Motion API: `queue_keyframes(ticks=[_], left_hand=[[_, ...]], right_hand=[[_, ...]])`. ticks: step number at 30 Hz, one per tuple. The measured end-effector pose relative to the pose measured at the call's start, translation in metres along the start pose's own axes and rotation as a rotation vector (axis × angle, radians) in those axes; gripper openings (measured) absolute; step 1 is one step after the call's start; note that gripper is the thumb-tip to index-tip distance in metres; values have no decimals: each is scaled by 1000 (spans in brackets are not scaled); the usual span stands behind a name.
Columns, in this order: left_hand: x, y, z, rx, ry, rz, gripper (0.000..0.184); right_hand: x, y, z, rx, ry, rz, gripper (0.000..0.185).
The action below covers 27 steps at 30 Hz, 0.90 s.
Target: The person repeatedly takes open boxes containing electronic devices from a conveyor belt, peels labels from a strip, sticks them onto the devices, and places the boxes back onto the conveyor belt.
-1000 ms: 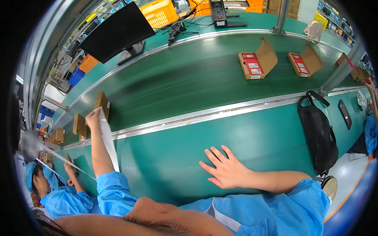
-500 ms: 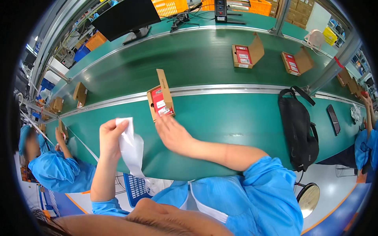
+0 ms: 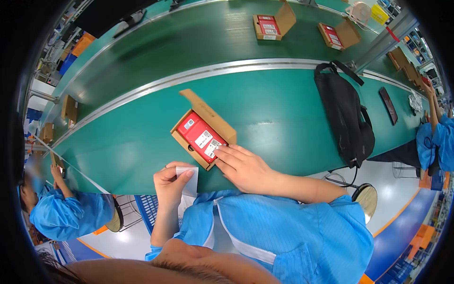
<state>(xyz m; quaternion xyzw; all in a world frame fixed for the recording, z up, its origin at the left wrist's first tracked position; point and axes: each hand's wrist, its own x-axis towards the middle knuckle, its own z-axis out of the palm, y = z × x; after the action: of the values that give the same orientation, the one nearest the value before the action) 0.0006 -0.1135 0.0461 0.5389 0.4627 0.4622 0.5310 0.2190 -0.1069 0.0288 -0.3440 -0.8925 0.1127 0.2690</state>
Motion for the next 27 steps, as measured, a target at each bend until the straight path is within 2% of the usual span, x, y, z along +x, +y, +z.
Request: queue_keyframes(ticks=[1, 4, 8, 11, 14, 17, 18, 21, 22, 25, 27], left_hand=[[0, -1, 7, -20, 11, 16, 8], [-3, -4, 15, 33, 13, 42, 8], [-6, -2, 11, 57, 65, 40, 8], [-8, -6, 7, 44, 58, 19, 10], [-5, -15, -1, -240, 35, 111, 13], [0, -21, -21, -206, 32, 131, 18], [1, -20, -21, -40, 16, 80, 15], [19, -25, -6, 654, -35, 503, 9], [21, -30, 0, 761, 8, 517, 10], [25, -33, 2, 905, 8, 607, 13], [25, -38, 2, 905, -2, 607, 16]], right_hand=[[0, -5, -3, 144, 40, 80, 34], [6, -21, -6, 907, 78, 548, 34], [21, -17, 20, 1206, 210, 506, 20], [27, -19, 19, 1217, 215, 486, 15], [28, -23, 12, 838, 274, 255, 10], [43, -28, -3, 773, 257, -59, 12], [49, -27, -2, 765, 232, -78, 11], [67, -5, -3, 526, 79, 28, 6], [76, 3, -6, 494, -16, 157, 5], [86, 35, -6, 380, -101, 374, 6], [91, 45, -8, 362, -171, 420, 6]])
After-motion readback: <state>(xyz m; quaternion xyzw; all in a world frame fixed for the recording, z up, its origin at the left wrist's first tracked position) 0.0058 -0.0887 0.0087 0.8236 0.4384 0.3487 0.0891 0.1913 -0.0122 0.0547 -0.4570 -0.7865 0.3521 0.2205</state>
